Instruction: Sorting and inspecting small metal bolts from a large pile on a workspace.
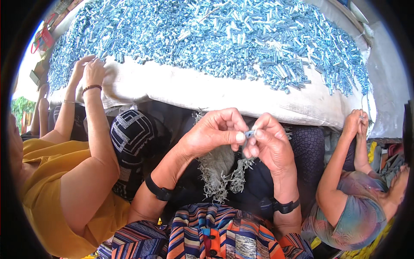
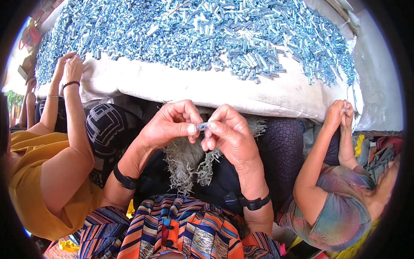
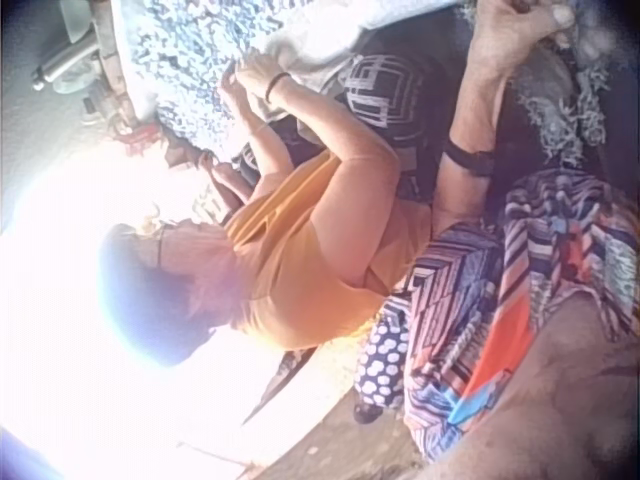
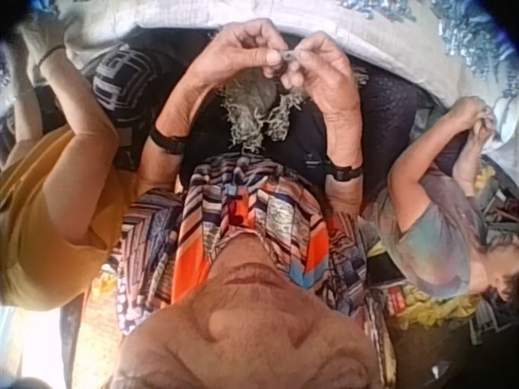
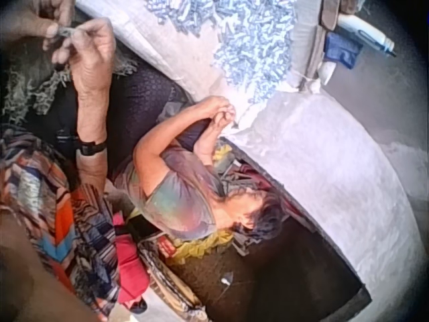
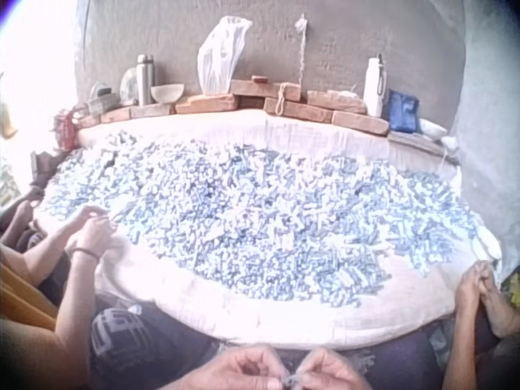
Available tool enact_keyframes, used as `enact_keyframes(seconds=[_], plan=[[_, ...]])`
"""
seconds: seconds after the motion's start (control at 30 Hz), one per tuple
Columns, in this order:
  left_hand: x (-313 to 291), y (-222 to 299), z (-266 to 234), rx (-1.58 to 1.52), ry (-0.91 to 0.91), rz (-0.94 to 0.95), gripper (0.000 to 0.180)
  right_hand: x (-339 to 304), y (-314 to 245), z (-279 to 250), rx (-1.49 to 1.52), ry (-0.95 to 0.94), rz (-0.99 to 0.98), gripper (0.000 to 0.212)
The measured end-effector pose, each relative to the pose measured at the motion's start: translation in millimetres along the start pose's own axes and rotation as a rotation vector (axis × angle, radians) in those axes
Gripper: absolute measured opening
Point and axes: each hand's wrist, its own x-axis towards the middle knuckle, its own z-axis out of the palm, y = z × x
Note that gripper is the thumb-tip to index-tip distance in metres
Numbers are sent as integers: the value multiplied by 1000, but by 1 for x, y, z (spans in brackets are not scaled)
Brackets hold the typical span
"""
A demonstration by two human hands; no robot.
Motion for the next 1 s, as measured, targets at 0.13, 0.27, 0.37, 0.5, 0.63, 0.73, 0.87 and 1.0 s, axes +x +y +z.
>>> enact_keyframes(seconds=[0.13,0.27,0.37,0.5,0.63,0.73,0.87,1.0], plan=[[-2,-3,3,-114,-116,-19,18,-4,1,-2,66,-78,61,13],[-2,-2,8,-119,-107,-37,17,-4,5,-3,106,-102,54,13],[0,0,12,-178,-115,-11,17,-1,12,-2,167,-144,15,15],[5,9,4,-2,-19,-71,17,-2,12,-2,129,-33,-35,16],[22,34,-20,575,283,127,16,-1,-3,-12,-327,87,-76,14],[51,44,-40,1209,559,318,21,3,-16,-15,-630,113,-69,15],[79,41,-52,1502,650,356,21,31,-32,-14,-950,241,-172,15],[97,36,-60,1629,627,229,16,84,-44,-27,-1172,363,-389,17]])
